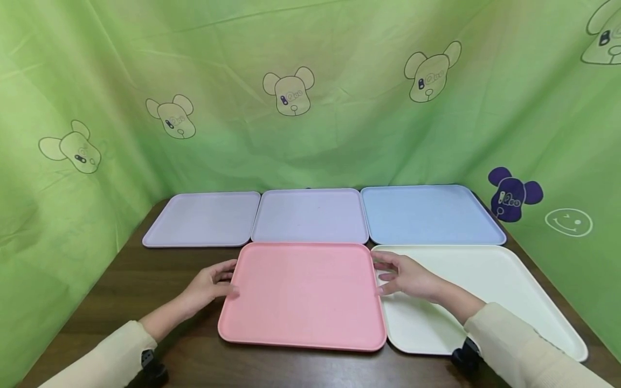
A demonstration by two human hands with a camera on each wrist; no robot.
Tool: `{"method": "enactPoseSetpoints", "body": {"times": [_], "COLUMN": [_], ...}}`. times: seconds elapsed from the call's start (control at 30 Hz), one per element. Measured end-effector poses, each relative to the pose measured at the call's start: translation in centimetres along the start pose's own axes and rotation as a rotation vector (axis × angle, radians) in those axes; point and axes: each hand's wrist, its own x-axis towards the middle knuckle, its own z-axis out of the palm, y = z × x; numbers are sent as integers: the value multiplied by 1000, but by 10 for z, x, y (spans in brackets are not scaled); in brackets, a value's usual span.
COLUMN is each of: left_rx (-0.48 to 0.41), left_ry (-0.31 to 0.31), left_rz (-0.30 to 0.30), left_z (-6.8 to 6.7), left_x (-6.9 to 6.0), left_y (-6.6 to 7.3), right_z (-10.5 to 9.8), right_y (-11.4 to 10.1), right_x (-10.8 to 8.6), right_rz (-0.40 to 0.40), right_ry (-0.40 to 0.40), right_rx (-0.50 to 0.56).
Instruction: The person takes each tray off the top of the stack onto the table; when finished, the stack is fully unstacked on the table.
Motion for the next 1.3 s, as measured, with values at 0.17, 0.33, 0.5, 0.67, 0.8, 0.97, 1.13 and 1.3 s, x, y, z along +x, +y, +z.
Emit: {"method": "enactPoseSetpoints", "body": {"times": [0.17, 0.33, 0.5, 0.67, 0.8, 0.97, 1.13, 1.3], "left_rx": [18, 54, 45, 40, 42, 46, 49, 30], "left_ry": [-7, -2, 11, 31, 45, 67, 80, 72], "left_rz": [4, 28, 19, 7, 9, 16, -1, 17], "left_z": [1, 2, 3, 3, 3, 3, 3, 2], "left_x": [1, 2, 2, 2, 2, 1, 1, 1], "left_y": [0, -1, -1, 0, 1, 3, 5, 7], "right_z": [-1, 0, -1, -2, -1, -1, -1, -2], "right_y": [1, 0, 1, 2, 2, 1, 1, 3], "right_x": [0, 0, 1, 1, 1, 1, 1, 1], "right_rz": [11, 7, 9, 11, 15, 12, 10, 5], "right_ry": [6, 7, 5, 6, 6, 3, -2, -6], "right_rx": [-4, -19, -13, -12, -16, -13, -6, -5]}}
